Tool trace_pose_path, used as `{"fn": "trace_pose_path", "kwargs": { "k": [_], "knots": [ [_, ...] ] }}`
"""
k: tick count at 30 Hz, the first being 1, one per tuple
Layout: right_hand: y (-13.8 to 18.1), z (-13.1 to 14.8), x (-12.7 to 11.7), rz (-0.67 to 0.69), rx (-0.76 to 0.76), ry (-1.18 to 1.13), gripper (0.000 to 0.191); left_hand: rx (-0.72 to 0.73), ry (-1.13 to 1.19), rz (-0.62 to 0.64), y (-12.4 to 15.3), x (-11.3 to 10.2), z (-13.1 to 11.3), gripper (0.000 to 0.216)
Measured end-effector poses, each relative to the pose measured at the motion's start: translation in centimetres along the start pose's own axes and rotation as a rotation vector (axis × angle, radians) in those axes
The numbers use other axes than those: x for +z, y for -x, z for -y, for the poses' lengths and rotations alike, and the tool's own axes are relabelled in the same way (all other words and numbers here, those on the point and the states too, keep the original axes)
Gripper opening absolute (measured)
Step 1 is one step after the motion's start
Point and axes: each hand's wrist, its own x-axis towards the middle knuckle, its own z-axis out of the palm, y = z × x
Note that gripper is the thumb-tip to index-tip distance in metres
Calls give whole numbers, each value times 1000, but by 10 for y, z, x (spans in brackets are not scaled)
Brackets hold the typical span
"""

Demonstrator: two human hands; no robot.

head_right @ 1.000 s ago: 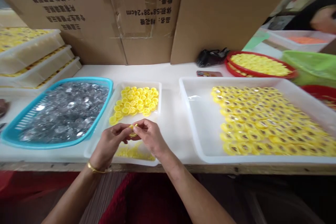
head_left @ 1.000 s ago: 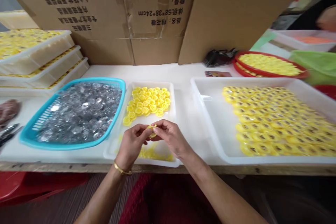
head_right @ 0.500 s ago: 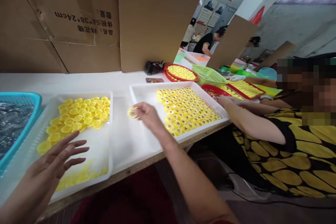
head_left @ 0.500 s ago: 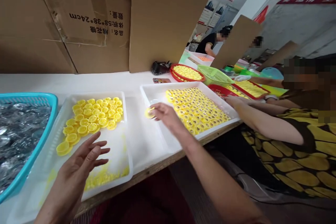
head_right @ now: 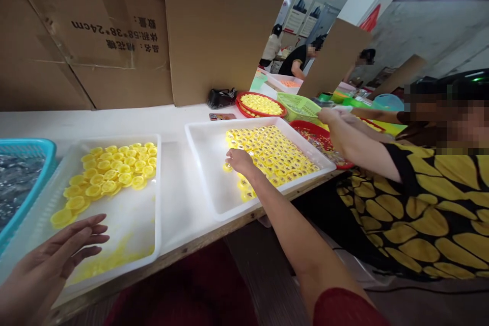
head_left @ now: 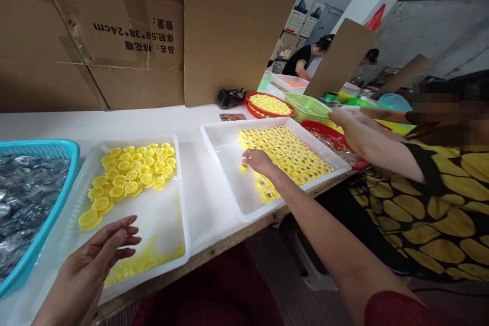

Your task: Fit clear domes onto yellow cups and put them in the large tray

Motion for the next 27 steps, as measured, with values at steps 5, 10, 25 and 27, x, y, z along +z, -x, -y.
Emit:
{"fn": "trace_pose_path", "kwargs": {
  "k": [5,10,25,27],
  "knots": [
    [7,7,3,-50,-160,71,11,143,-79,-55,1,-9,-16,45],
    [-5,-18,4,-118,-288,22,22,529,-608,-333,-4,-42,-45,30],
    [119,217,60,-17,-852,-429,15,241,-1704,-172,-39,-14,-51,35],
    [121,234,75,82,-808,-454,14,244,-1707,-163,-40,-15,-51,34]
  ]
}}
